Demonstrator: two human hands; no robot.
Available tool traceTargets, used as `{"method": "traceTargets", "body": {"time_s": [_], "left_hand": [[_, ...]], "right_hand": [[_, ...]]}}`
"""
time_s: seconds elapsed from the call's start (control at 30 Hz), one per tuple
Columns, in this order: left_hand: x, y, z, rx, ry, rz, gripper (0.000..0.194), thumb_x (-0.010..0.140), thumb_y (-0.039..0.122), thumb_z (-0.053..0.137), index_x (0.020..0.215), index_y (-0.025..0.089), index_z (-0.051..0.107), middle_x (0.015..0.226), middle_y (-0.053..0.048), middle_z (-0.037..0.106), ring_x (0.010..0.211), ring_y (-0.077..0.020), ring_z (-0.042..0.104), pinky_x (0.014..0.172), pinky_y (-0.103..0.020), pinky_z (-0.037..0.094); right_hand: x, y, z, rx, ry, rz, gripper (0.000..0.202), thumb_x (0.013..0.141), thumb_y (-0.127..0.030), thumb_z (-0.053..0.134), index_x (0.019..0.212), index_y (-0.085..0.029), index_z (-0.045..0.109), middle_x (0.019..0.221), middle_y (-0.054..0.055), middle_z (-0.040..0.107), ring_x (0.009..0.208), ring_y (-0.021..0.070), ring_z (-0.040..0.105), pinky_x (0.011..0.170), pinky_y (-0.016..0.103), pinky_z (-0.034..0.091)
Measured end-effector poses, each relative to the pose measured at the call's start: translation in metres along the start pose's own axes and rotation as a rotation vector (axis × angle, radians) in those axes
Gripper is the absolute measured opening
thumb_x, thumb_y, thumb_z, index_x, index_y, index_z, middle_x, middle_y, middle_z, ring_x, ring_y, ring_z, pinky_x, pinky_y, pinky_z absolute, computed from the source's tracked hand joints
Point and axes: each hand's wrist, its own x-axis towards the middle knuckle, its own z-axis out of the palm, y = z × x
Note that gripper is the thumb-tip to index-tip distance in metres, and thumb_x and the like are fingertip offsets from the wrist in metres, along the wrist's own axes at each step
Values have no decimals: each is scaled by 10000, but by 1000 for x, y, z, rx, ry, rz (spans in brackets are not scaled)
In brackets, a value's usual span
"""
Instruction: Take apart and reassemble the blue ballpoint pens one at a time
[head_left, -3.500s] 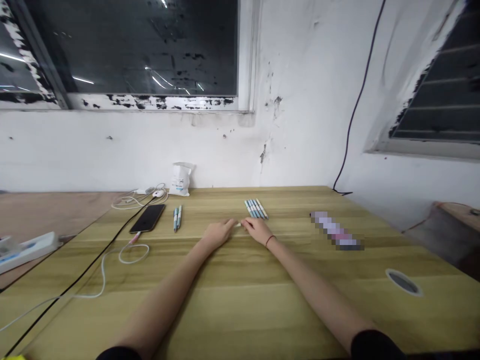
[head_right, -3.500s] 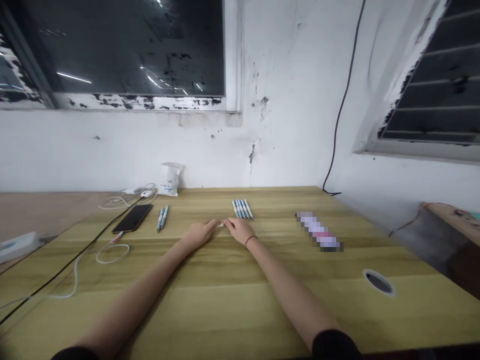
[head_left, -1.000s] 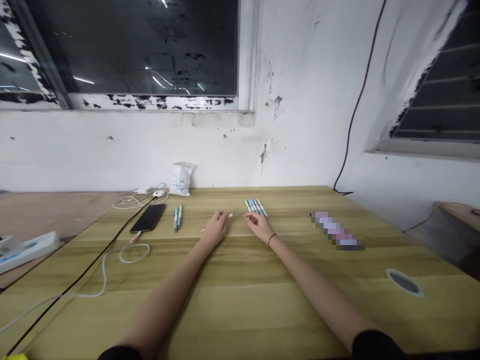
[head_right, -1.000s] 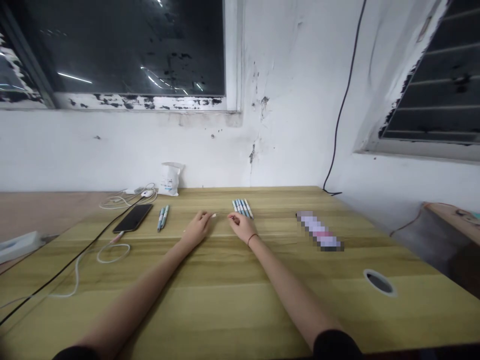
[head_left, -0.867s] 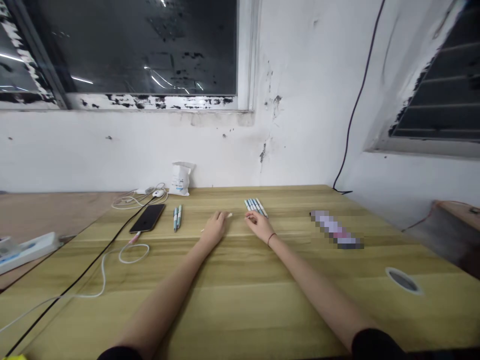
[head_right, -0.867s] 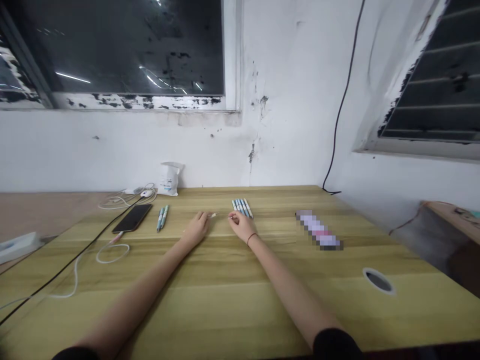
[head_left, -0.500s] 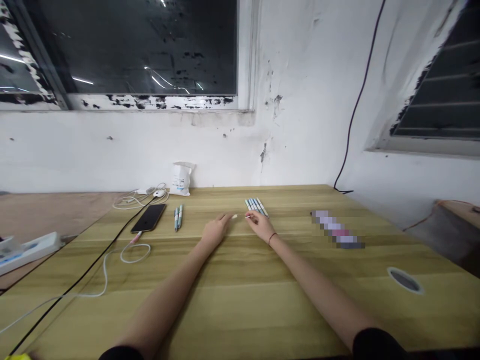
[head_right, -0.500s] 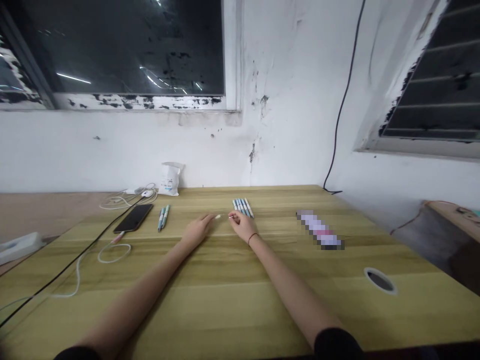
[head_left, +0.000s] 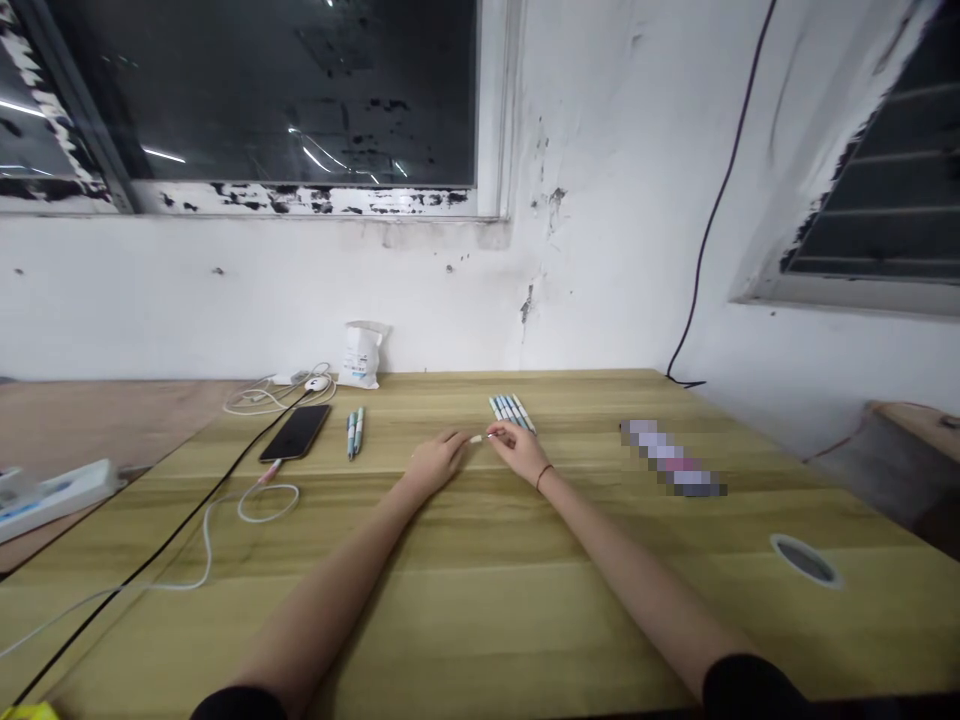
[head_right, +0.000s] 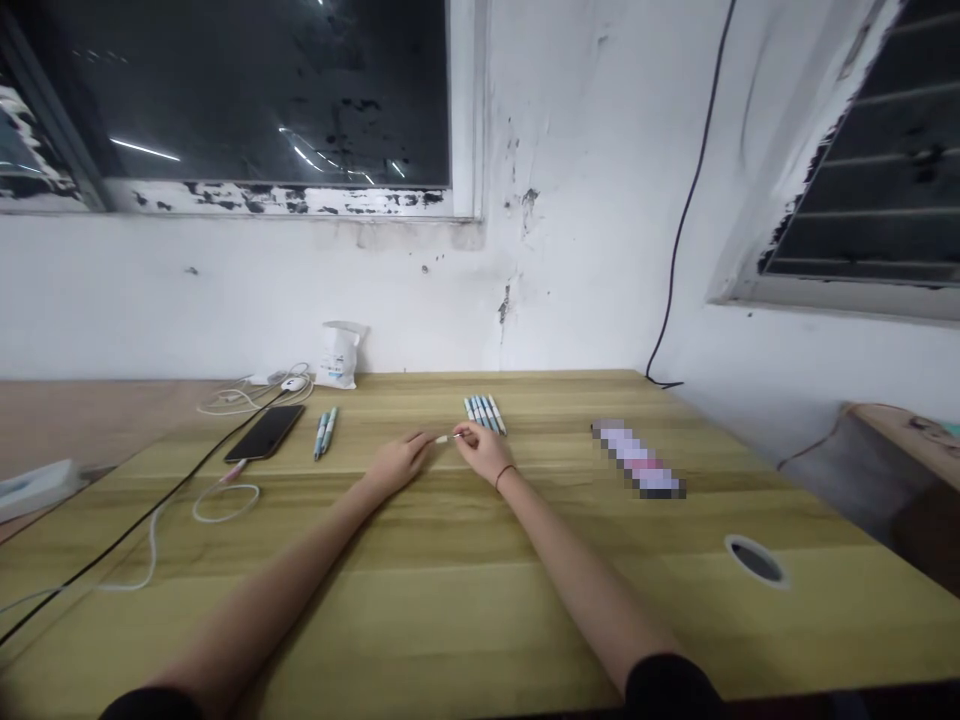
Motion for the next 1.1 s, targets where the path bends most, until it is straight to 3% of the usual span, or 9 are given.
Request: {"method": "traceTargets", "body": {"time_s": [0.57, 0.8, 0.97, 1.1], "left_hand": [[-1, -1, 0, 2, 31, 83, 322, 934, 327, 316, 1157, 244, 534, 1065, -48, 592, 922, -170, 583, 794, -275, 457], [0, -3, 2, 25, 97, 158, 290, 925, 259, 348, 1146, 224, 534, 1041, -57, 591, 967, -176, 550, 850, -298, 429], [1, -2, 3, 9, 141, 161, 279, 909, 226, 376, 1146, 225, 524, 1050, -60, 583, 980, -175, 537, 854, -312, 420], [1, 0, 1, 31, 142, 158, 266, 900, 215, 390, 1127, 224, 527, 1051, -62, 577, 989, -180, 527, 834, -313, 409]], "right_hand": [[-1, 5, 1, -75, -109, -68, 194, 810, -358, 528, 902, -210, 613, 804, 19, 668, 697, 144, 610, 659, 270, 481], [-2, 1, -1, -115, -130, -45, 339, 873, -420, 421, 702, -196, 609, 607, 9, 625, 571, 135, 569, 585, 259, 455], [-2, -1, 1, -48, -112, -73, 247, 821, -363, 515, 1007, -207, 558, 893, 38, 654, 704, 138, 606, 644, 263, 479], [-2, -2, 1, -77, -115, -101, 198, 842, -361, 470, 869, -197, 578, 776, 19, 631, 659, 138, 579, 618, 263, 464]]}}
